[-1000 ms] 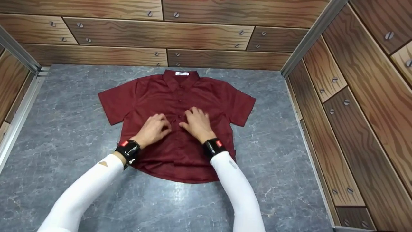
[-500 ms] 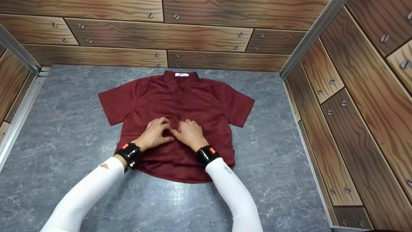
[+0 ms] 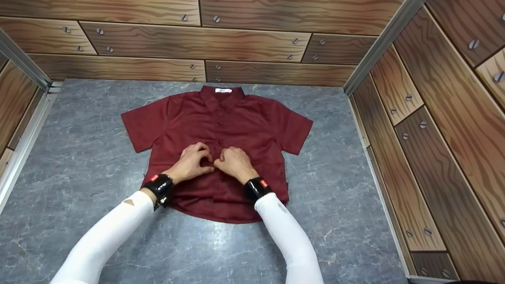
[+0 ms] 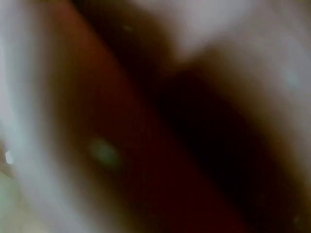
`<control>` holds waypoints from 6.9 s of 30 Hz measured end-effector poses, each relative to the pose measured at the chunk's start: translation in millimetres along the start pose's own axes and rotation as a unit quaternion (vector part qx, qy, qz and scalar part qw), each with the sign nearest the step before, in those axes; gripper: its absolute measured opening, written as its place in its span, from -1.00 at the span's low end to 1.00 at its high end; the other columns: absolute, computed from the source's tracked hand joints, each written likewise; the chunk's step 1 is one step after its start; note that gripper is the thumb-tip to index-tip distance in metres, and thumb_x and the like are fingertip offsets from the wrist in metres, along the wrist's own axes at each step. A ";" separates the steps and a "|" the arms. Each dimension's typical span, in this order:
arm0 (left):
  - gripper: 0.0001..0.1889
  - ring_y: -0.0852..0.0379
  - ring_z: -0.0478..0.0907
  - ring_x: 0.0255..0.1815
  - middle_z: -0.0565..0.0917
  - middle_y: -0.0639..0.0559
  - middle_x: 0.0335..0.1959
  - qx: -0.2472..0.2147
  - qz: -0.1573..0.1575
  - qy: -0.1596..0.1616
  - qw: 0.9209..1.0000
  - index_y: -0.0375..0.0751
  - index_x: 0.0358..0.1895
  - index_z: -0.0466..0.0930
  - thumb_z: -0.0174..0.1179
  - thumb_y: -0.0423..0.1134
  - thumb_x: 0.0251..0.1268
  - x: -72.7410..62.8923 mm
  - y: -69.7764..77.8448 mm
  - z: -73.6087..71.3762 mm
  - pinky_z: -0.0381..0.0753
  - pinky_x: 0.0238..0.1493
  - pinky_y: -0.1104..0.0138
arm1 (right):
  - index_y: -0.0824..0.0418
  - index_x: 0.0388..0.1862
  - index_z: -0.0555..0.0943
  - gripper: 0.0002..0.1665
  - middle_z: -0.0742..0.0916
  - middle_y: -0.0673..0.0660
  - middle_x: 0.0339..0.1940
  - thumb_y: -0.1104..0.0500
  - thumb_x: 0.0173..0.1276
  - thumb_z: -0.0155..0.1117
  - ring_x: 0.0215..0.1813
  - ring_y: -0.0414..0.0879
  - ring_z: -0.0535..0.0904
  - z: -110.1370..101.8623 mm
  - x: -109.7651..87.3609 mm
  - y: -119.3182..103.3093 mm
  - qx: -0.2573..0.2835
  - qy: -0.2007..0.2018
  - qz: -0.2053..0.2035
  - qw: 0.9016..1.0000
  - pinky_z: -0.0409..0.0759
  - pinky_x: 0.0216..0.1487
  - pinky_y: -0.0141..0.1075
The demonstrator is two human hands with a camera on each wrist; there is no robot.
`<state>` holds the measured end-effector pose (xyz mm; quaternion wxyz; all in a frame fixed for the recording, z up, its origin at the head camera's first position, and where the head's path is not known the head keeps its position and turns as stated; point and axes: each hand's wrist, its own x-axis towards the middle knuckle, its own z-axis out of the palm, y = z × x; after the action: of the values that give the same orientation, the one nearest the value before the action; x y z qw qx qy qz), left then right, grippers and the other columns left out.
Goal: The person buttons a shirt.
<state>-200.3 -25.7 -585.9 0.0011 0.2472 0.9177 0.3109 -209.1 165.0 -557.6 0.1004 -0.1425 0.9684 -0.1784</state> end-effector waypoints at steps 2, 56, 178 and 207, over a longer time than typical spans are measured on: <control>-0.75 -0.07 0.39 0.16 0.49 -0.02 -0.01 0.003 -0.005 0.000 1.000 -0.05 -0.29 0.65 0.42 -0.04 0.00 1.2 3.0 0.6 0.09 0.35 -0.17 | 0.05 -0.49 0.57 -0.82 0.60 0.01 -0.41 -0.01 0.14 0.19 -0.32 -0.05 0.54 -1.2 -0.5 2.9 0.010 0.000 -0.002 1.000 0.51 -0.23 -0.19; -0.82 0.03 0.52 0.02 0.64 0.08 -0.16 -0.027 0.038 0.059 0.997 -0.08 -0.22 0.68 0.29 -0.14 0.13 5.9 10.4 4.3 0.38 0.21 0.10 | 0.07 -0.30 0.69 -0.84 0.70 0.01 -0.23 0.04 0.30 0.24 -0.17 -0.13 0.57 -5.2 -7.7 17.2 0.174 -0.011 -0.045 0.984 0.50 -0.07 -0.26; -0.80 0.03 0.29 0.25 0.56 0.05 -0.08 -0.113 -0.076 -0.066 0.988 -0.12 -0.44 0.70 0.25 -0.07 0.08 12.2 7.0 1.7 -0.03 0.38 0.01 | 0.08 -0.26 0.62 -0.77 0.70 -0.05 -0.46 0.26 0.06 0.36 -0.40 -0.22 0.58 1.1 -11.3 7.4 0.158 -0.010 -0.033 0.987 0.47 -0.32 -0.37; -0.73 -0.01 0.27 0.26 0.56 0.01 0.01 -0.109 -0.053 -0.088 0.989 -0.11 -0.26 0.71 0.23 0.01 0.20 14.0 4.2 -0.3 -0.06 0.38 -0.03 | 0.13 -0.22 0.64 -0.80 0.72 -0.01 -0.40 0.23 0.13 0.34 -0.32 -0.19 0.60 -3.1 -9.0 14.3 0.179 -0.029 -0.023 0.983 0.50 -0.22 -0.34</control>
<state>-210.7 -16.7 -581.1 0.1255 0.2232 0.8866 0.3853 -204.9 181.6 -558.8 0.1483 -0.1491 0.9139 -0.3472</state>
